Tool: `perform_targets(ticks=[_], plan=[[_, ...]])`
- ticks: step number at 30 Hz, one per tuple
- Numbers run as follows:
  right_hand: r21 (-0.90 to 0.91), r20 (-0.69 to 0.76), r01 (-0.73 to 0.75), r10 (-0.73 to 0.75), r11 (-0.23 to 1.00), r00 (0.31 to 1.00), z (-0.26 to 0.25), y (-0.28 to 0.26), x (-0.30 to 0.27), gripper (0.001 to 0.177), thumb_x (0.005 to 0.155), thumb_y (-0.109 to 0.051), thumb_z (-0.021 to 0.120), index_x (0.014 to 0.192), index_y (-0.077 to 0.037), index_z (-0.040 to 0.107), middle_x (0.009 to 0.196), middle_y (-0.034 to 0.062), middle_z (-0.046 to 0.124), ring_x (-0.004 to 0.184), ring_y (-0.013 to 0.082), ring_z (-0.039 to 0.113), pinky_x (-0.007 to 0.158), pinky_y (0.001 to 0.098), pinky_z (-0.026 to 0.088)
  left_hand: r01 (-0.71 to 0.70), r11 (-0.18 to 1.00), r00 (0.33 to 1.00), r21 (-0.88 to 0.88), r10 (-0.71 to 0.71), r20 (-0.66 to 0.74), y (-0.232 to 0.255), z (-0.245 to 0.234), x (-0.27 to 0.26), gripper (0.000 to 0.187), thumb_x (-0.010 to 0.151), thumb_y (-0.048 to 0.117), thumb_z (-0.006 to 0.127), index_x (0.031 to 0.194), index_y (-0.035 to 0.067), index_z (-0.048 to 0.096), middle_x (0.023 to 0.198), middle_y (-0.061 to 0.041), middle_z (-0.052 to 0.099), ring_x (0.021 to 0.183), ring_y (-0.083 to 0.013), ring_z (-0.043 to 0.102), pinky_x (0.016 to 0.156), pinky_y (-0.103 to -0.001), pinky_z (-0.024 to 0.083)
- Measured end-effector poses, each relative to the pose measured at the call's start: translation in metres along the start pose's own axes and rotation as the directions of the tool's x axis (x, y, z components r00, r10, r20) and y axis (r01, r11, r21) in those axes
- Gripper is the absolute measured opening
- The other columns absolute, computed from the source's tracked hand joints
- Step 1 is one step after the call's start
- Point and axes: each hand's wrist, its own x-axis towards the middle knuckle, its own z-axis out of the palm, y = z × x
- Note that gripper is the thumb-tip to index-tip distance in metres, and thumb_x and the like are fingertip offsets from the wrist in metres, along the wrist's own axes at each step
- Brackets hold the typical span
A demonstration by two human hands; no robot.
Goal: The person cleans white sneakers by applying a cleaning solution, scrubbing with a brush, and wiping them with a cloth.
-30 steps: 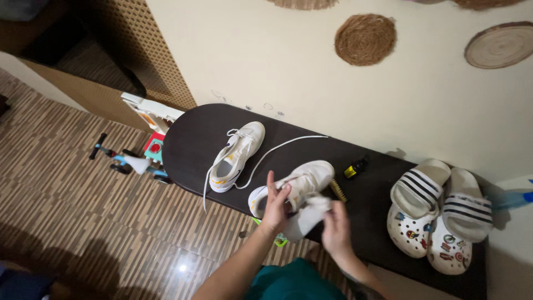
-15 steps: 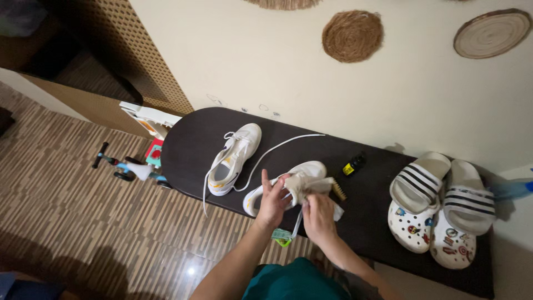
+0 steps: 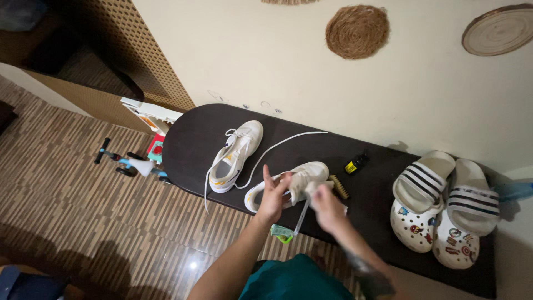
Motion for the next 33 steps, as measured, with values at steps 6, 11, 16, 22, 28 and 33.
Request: perform_targets(ticks=[6,11,16,22,28,33], plan=[[0.896,0.015,-0.213,0.452,0.389,0.892,-0.027,0.053,-0.002,0.019,0.106,-0.024,0.052,0.115,-0.008,0.056,0.116,0.0084,0.063,0.11,0.0197,0.061,0.098,0.037,0.048,-0.094,0.941,0.996,0.326,0.093,0.019,0.005,-0.014,0.011,0.124,0.09,0.026,0.072,0.154,0.014,-0.034,0.124,-0.023,0.068,0.103,-0.0222,0.067,0.083,-0.031,0.054],[0.969,0.132,-0.22,0.515,0.114,0.847,-0.043,0.036,-0.015,0.016,0.105,-0.025,0.049,0.112,-0.011,0.054,0.12,0.0066,0.064,0.117,0.0213,0.062,0.105,0.0409,0.046,-0.001,0.84,0.999,0.542,-0.027,0.044,0.008,-0.022,0.029,0.125,0.09,0.024,0.073,0.153,0.008,-0.034,0.119,-0.025,0.07,0.098,-0.0222,0.069,0.085,-0.031,0.055],[0.917,0.139,-0.31,0.528,0.25,0.838,-0.041,0.027,-0.012,0.017,0.104,-0.024,0.049,0.112,-0.01,0.054,0.116,0.0073,0.064,0.113,0.0185,0.063,0.102,0.0371,0.047,0.155,0.965,0.981,0.211,-0.176,0.086,0.005,-0.028,0.039,0.112,0.092,0.019,0.065,0.159,0.023,-0.025,0.126,-0.019,0.065,0.102,-0.026,0.066,0.087,-0.041,0.056],[0.835,0.015,-0.218,0.376,0.505,0.927,-0.021,0.037,-0.012,0.021,0.107,-0.022,0.056,0.115,-0.003,0.058,0.103,0.0053,0.064,0.094,0.0119,0.06,0.085,0.0299,0.049,0.206,0.977,0.965,-0.047,-0.195,0.176,0.002,-0.049,0.029,0.099,0.093,0.018,0.056,0.163,0.033,-0.012,0.141,-0.012,0.056,0.118,-0.0269,0.063,0.096,-0.049,0.053],[0.162,-0.154,-0.143,0.168,0.976,0.974,-0.021,-0.052,0.001,0.021,0.104,-0.022,0.052,0.111,-0.003,0.056,0.097,0.0121,0.067,0.089,0.0229,0.068,0.076,0.0368,0.054,0.202,0.972,0.962,-0.121,-0.174,0.211,0.0,-0.047,0.016,0.094,0.091,0.016,0.05,0.165,0.033,-0.007,0.144,-0.018,0.055,0.12,-0.0307,0.062,0.098,-0.051,0.053],[-0.302,-0.103,0.395,-0.441,0.868,0.891,-0.023,-0.123,0.011,0.012,0.096,-0.01,0.058,0.105,-0.002,0.057,0.101,0.0195,0.064,0.103,0.0391,0.062,0.092,0.0507,0.049,0.158,0.974,0.977,-0.165,-0.129,0.172,0.006,-0.04,0.006,0.093,0.089,0.016,0.048,0.164,0.033,-0.003,0.143,-0.017,0.055,0.121,-0.0322,0.063,0.096,-0.052,0.054]])
